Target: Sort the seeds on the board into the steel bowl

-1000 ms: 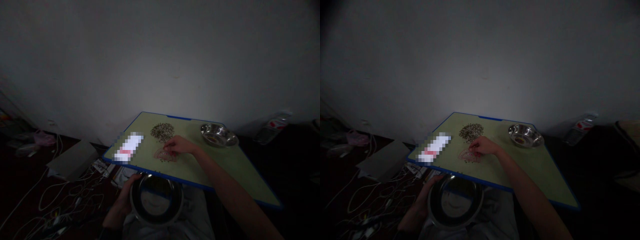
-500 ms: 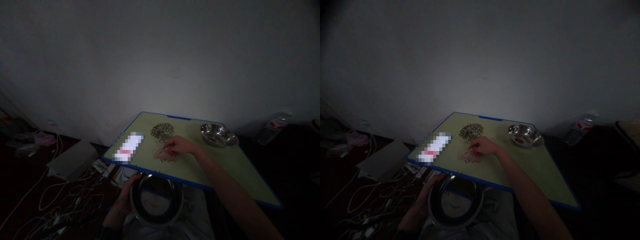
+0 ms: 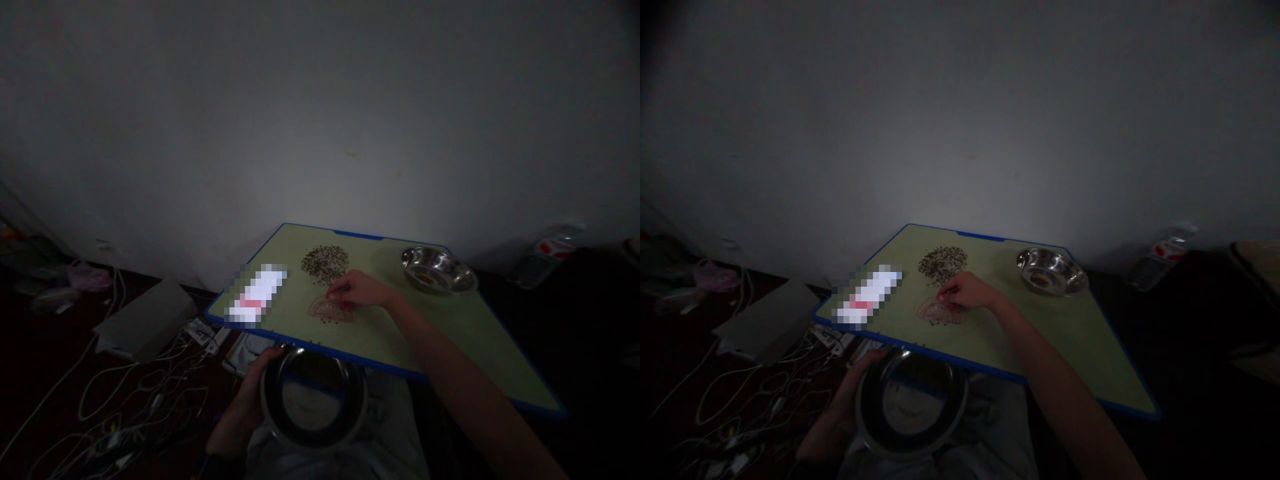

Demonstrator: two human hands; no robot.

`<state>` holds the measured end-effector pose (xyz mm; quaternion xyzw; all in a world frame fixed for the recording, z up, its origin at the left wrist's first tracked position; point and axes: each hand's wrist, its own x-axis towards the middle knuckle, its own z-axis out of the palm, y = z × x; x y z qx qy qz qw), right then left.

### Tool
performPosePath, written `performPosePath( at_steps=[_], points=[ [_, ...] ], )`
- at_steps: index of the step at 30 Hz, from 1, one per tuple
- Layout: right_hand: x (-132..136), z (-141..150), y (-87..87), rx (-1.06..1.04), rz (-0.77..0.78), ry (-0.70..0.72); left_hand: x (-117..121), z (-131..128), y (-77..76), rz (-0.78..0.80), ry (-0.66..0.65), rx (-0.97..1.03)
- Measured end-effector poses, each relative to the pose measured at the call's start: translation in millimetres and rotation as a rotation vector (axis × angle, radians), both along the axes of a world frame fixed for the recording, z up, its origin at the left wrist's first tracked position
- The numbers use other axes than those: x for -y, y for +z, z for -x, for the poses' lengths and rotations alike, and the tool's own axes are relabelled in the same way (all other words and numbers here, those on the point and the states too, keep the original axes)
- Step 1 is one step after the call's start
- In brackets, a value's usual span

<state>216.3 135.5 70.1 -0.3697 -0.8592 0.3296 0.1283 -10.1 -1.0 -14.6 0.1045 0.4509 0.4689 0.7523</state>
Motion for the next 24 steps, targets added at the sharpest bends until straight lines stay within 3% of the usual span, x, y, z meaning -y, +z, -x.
performPosePath(
  at_steps=[14,24],
  points=[
    [1.5,0.1,-2.4,-0.043,0.145,0.003,0.3,-0.5,0.4,-0.033,-0.032,0.044],
    [0.0,-1.0,0.1,-0.018,0.062,0.010,-0.2,-0.8,-0.5,-0.037,-0.011,0.004]
  ],
)
